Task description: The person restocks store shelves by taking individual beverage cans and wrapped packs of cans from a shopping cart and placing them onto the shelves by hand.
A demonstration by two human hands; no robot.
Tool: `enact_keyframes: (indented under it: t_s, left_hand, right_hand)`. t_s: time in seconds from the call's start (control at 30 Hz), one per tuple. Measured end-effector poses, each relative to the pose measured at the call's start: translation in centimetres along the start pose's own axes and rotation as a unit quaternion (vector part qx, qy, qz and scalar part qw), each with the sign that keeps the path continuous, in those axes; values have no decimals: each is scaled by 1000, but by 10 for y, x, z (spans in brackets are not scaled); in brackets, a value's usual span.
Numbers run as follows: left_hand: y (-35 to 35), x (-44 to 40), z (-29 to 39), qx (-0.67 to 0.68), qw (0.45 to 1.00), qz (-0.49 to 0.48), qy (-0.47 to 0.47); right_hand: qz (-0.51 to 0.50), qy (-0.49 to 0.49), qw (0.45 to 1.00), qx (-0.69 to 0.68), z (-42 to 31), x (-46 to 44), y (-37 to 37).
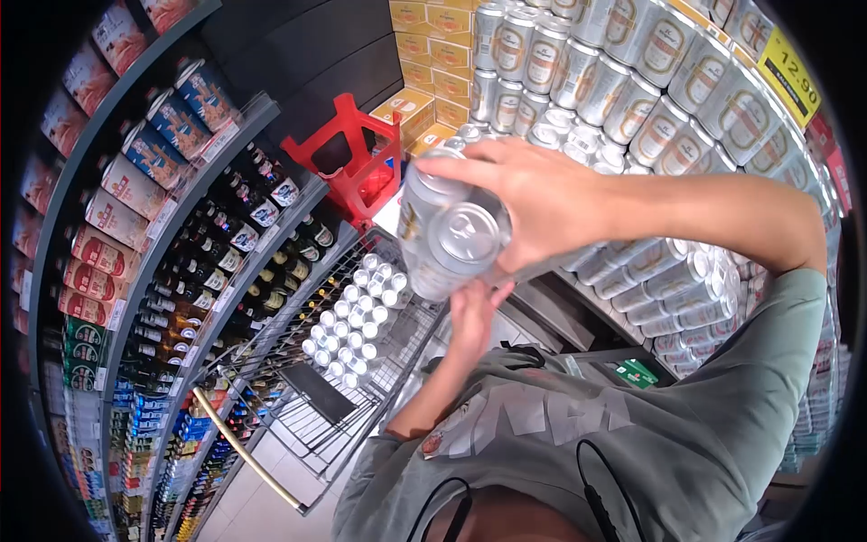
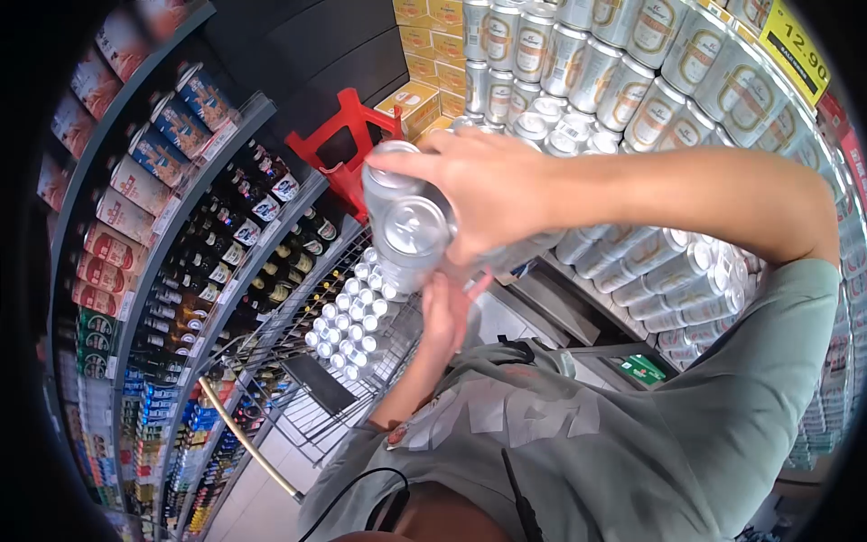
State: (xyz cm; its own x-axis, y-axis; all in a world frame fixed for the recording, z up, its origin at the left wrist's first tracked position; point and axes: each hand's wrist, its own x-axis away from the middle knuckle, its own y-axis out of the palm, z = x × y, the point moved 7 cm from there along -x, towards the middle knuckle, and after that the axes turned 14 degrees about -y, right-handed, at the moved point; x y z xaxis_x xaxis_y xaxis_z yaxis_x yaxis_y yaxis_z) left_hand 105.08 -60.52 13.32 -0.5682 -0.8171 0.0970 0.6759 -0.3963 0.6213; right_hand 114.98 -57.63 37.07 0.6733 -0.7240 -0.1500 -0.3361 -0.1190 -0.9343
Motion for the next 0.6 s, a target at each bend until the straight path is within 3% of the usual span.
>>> enact_keyframes:
  t_s: [0.07, 0.17, 0.27, 0.33, 0.43, 0.6]
  left_hand:
    - [-8, -34, 10, -81, 995, 58, 31]
    - [3, -69, 53, -141, 975, 153, 76]
    - [4, -106, 81, -93, 966, 221, 101]
    - [6, -137, 95, -88, 969, 200, 113]
    - [-26, -196, 104, -61, 958, 177, 219]
    - [-66, -278, 90, -14, 960, 145, 238]
  right_hand:
    - [44, -59, 997, 23, 16, -7, -18]
    - [93, -71, 992, 42, 55, -21, -35]
    - [99, -48, 993, 30, 93, -46, -45]
    - [90, -36, 995, 18, 120, -66, -53]
    - [79, 4, 997, -4, 172, -95, -48]
    - [54, 87, 994, 37, 262, -140, -30]
